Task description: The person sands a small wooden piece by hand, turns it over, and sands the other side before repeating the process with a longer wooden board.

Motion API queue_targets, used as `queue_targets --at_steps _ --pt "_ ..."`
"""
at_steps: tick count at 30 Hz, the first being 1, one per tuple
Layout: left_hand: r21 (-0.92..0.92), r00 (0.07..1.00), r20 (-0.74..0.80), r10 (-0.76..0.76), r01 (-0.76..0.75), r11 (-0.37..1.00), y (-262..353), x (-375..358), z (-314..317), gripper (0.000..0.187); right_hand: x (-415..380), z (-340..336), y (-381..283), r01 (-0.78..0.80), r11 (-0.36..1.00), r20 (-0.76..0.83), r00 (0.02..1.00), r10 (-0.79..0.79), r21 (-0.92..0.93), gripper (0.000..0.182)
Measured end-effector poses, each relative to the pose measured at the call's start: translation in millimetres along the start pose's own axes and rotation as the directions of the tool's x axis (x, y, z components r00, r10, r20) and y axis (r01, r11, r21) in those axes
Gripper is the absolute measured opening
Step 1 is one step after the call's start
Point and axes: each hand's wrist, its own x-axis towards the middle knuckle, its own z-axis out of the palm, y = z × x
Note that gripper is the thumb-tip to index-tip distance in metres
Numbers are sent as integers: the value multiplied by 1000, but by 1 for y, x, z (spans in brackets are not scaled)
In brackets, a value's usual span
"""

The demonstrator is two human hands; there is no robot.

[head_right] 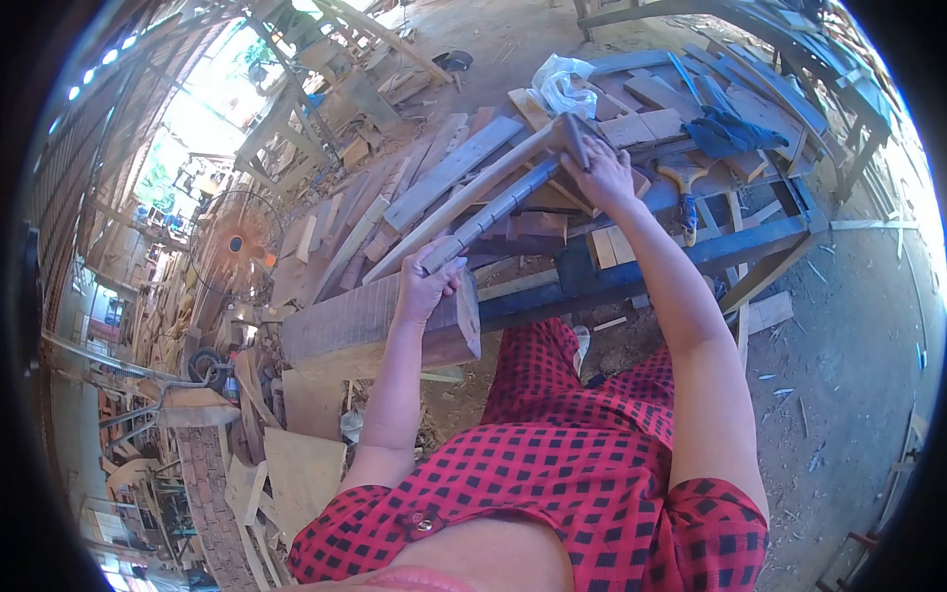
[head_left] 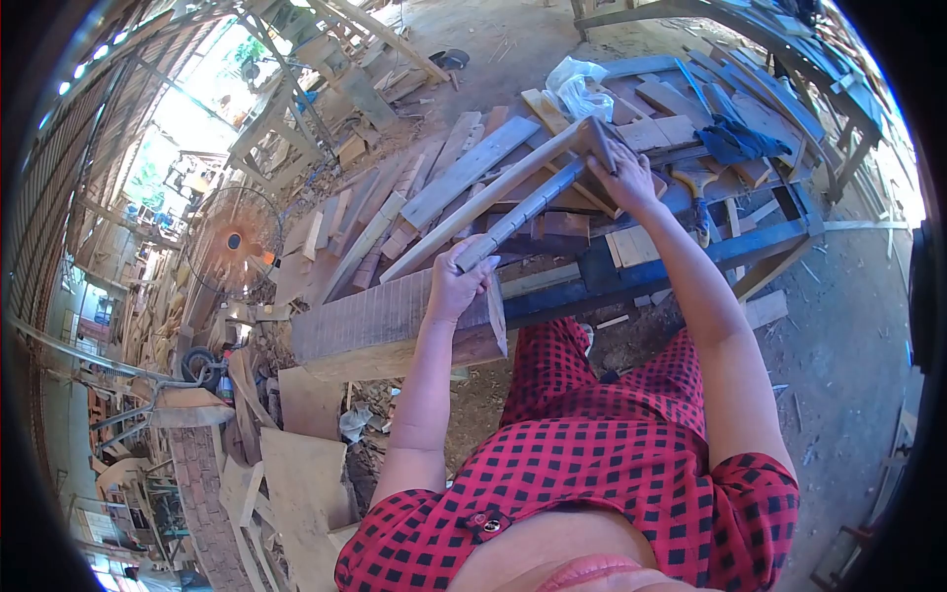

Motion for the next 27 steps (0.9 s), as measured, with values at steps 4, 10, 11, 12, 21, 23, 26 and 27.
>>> queue_targets --at_steps 4,10,11,12,21,23,26,27 --pt "10 1000 -13 -24 24 1000 5 -2 2 33 -1 -7 -13 -112 993 20 994 111 44 62" --pt "-3 1000 1 8 -8 1000 4 -1 2 31 -75 -7 -96 314 939 -56 949 -309 137 62" --pt "-6 1000 -1 5 -5 1000 2 0 0 31 -93 -18 -119 399 889 -41 915 -400 223 62" --pt "81 999 -13 -47 48 996 0 2 -2 28 -108 -7 -132 477 853 -53 877 -478 212 61" --pt "85 999 -15 -34 35 996 7 -1 0 26 -101 -8 -111 611 786 7 789 -615 93 63" --pt "16 1000 -17 6 -6 1000 6 -1 1 31 -77 -20 -91 471 861 17 876 -483 190 64" --pt "-18 998 33 48 -48 999 1 0 -3 36 -36 -6 -39 229 971 0 973 -230 72 53" --pt "-22 998 25 49 -49 999 1 -1 -3 36 -20 3 -17 239 970 -47 970 -237 44 53"
